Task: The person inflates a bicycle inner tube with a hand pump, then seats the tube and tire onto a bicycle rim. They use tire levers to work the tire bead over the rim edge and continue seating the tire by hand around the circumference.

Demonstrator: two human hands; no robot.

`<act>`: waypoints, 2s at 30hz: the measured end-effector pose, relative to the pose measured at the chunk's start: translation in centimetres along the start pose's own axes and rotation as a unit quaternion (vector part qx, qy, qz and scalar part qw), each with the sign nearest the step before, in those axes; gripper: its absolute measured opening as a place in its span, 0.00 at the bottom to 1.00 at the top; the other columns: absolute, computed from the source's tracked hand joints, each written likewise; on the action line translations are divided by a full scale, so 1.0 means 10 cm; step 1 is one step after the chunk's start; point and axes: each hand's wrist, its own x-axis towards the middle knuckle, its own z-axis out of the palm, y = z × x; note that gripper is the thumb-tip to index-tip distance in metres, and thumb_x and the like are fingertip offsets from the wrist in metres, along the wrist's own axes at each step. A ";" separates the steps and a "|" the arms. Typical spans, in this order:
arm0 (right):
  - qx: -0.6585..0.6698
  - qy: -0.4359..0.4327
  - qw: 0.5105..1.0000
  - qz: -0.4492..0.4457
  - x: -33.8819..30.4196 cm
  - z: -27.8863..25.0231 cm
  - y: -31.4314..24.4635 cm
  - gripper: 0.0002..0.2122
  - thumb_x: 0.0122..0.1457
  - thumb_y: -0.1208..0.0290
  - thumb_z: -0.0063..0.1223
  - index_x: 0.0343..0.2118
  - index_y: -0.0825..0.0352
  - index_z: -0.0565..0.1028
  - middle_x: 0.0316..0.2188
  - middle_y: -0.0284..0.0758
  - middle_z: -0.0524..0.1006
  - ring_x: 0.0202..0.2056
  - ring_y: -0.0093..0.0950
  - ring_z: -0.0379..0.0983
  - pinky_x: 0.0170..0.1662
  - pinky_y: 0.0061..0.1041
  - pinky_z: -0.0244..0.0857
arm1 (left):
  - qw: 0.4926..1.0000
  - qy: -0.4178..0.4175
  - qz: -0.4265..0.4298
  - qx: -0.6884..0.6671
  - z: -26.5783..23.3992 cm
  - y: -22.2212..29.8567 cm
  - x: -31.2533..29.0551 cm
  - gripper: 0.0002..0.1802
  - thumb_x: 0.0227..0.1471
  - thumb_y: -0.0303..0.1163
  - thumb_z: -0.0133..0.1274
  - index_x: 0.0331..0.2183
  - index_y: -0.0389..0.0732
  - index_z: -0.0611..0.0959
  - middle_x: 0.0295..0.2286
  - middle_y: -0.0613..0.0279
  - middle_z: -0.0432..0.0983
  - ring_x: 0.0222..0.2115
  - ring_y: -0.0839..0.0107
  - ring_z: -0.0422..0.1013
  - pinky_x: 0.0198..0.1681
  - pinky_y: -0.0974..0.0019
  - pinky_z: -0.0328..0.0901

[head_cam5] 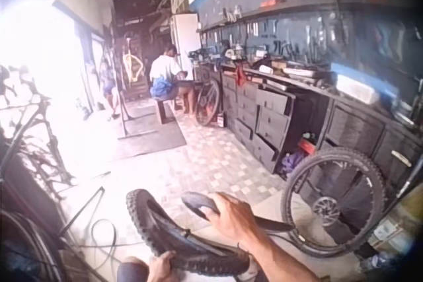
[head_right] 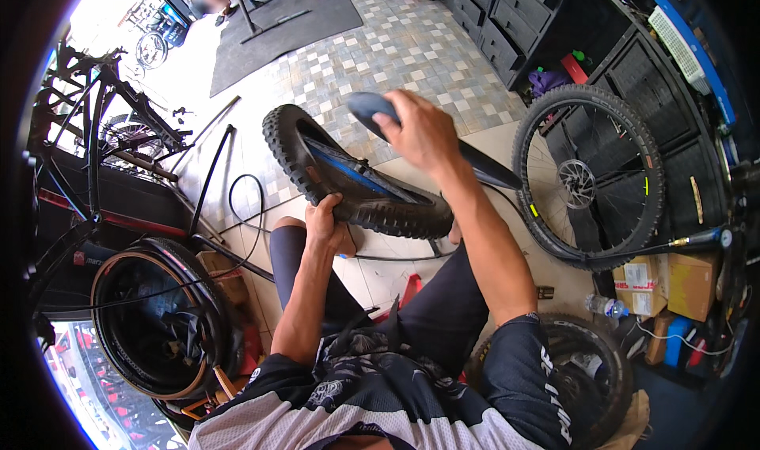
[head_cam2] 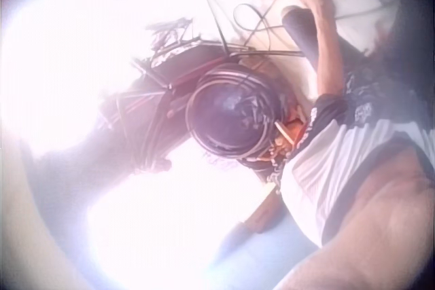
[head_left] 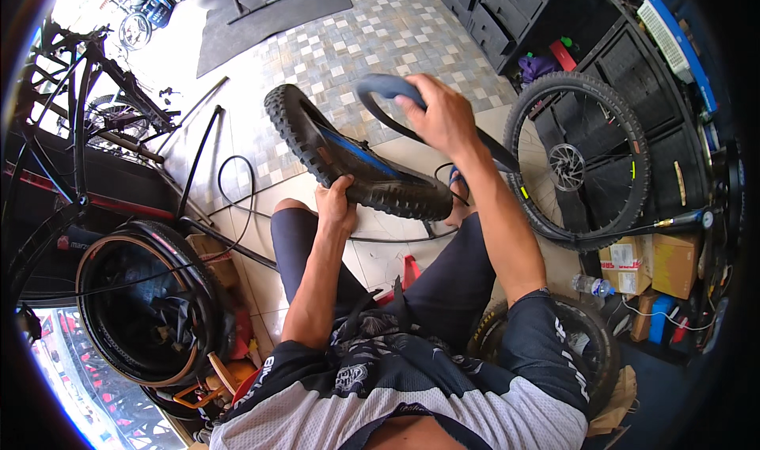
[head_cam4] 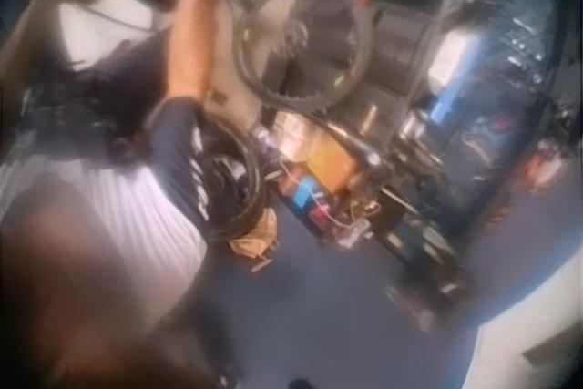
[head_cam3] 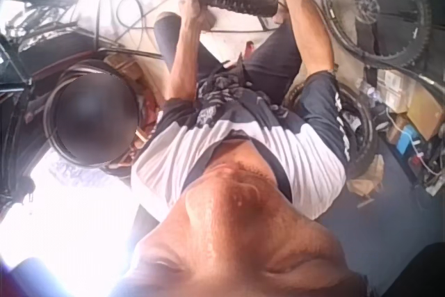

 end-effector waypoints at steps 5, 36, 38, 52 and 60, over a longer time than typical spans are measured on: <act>0.020 -0.051 0.989 -0.138 -0.71 0.19 -0.43 0.16 0.58 0.65 0.67 0.47 0.65 0.79 0.39 0.38 0.84 0.42 0.39 0.80 0.47 0.40 0.70 | 0.998 0.037 -0.011 -0.056 -0.01 -0.02 -0.11 0.18 0.54 0.13 0.50 0.48 0.32 0.76 0.40 0.56 0.79 0.40 0.61 0.78 0.47 0.58 0.75; 0.205 -0.270 0.911 0.234 -0.86 0.47 -0.04 0.13 0.65 0.70 0.60 0.46 0.75 0.79 0.24 0.37 0.76 0.28 0.21 0.68 0.35 0.28 0.67 | 0.974 0.149 -0.083 -0.149 -0.23 -0.22 -0.60 0.20 0.53 0.17 0.54 0.50 0.33 0.78 0.45 0.54 0.80 0.47 0.59 0.77 0.59 0.52 0.71; 0.196 -0.249 0.924 0.215 -0.86 0.50 -0.06 0.12 0.65 0.70 0.61 0.45 0.74 0.80 0.25 0.40 0.78 0.27 0.27 0.72 0.35 0.30 0.68 | 0.974 0.151 -0.083 -0.146 -0.21 -0.20 -0.60 0.20 0.53 0.16 0.54 0.49 0.34 0.78 0.45 0.55 0.80 0.47 0.59 0.77 0.59 0.52 0.71; 0.024 -0.214 0.974 -0.073 -1.02 0.66 -0.37 0.10 0.54 0.74 0.62 0.39 0.68 0.81 0.35 0.38 0.82 0.43 0.38 0.78 0.50 0.38 0.73 | 0.961 0.172 -0.116 -0.181 -0.49 -0.17 -0.67 0.22 0.54 0.15 0.53 0.51 0.37 0.77 0.44 0.58 0.79 0.47 0.61 0.77 0.57 0.51 0.72; 0.013 -0.236 0.967 -0.093 -1.41 0.86 -0.68 0.07 0.57 0.73 0.56 0.37 0.68 0.80 0.34 0.34 0.77 0.40 0.33 0.75 0.45 0.35 0.72 | 0.948 0.218 -0.156 -0.171 -0.80 -0.09 -1.04 0.21 0.54 0.17 0.52 0.51 0.32 0.77 0.45 0.57 0.80 0.47 0.62 0.77 0.60 0.54 0.70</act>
